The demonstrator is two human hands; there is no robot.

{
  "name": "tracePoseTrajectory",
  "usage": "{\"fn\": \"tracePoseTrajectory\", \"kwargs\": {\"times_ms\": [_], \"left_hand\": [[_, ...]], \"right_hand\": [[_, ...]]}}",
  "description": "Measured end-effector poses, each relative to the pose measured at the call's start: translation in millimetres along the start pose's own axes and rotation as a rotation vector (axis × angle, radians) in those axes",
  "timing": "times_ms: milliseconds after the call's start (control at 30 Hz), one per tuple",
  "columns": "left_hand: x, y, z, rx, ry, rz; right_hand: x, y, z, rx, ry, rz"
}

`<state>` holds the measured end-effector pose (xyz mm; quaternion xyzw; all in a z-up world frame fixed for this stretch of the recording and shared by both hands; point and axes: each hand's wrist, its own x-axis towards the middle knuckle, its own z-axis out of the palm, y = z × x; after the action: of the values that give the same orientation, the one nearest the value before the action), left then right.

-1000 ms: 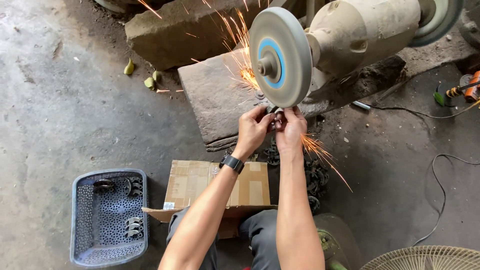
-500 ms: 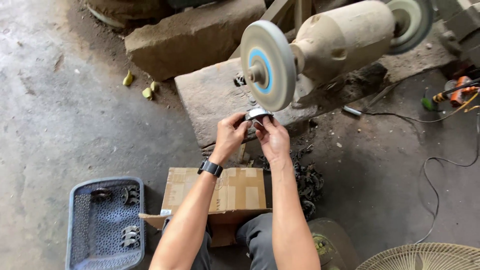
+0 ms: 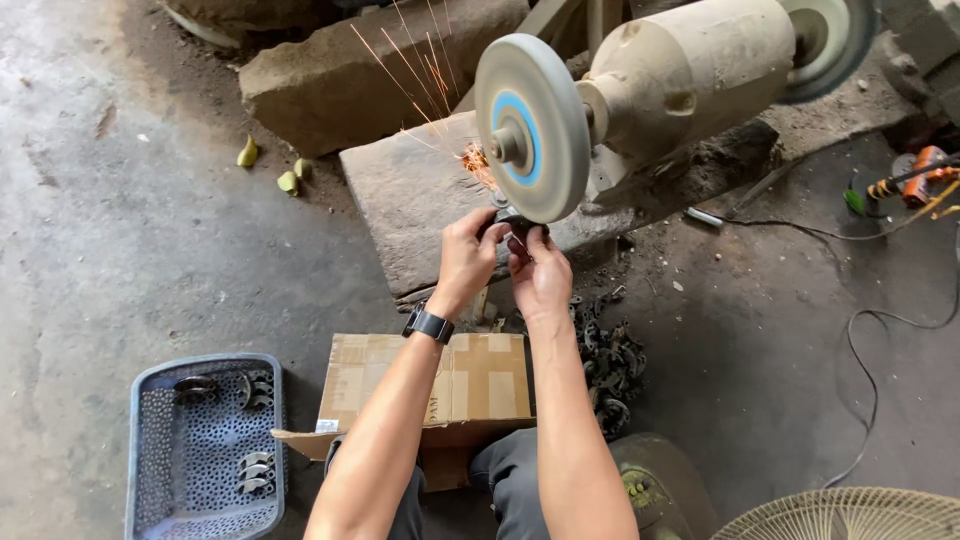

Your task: The person repeatedly picks up small metal parts from a pile on the floor and grinds them against a rotating bench grinder, producing sparks. After each part is ground, it is placed into a perforated plastic basket. The person remains seated on a cardboard box during the task.

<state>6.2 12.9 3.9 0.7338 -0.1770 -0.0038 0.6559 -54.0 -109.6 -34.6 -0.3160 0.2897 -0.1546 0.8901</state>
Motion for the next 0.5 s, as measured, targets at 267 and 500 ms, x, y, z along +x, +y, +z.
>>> {"fn": "tracePoseTrajectory", "kwargs": {"times_ms": [267,500], "left_hand": [[6,1,-3,0.039,-0.008,0.039],[3,0,-1,0.079,0.0,0.071]], "right_hand": [[3,6,-2,0.027,-0.062,0.075],[10,5,-12,0.074,0.014,0.112]]}}
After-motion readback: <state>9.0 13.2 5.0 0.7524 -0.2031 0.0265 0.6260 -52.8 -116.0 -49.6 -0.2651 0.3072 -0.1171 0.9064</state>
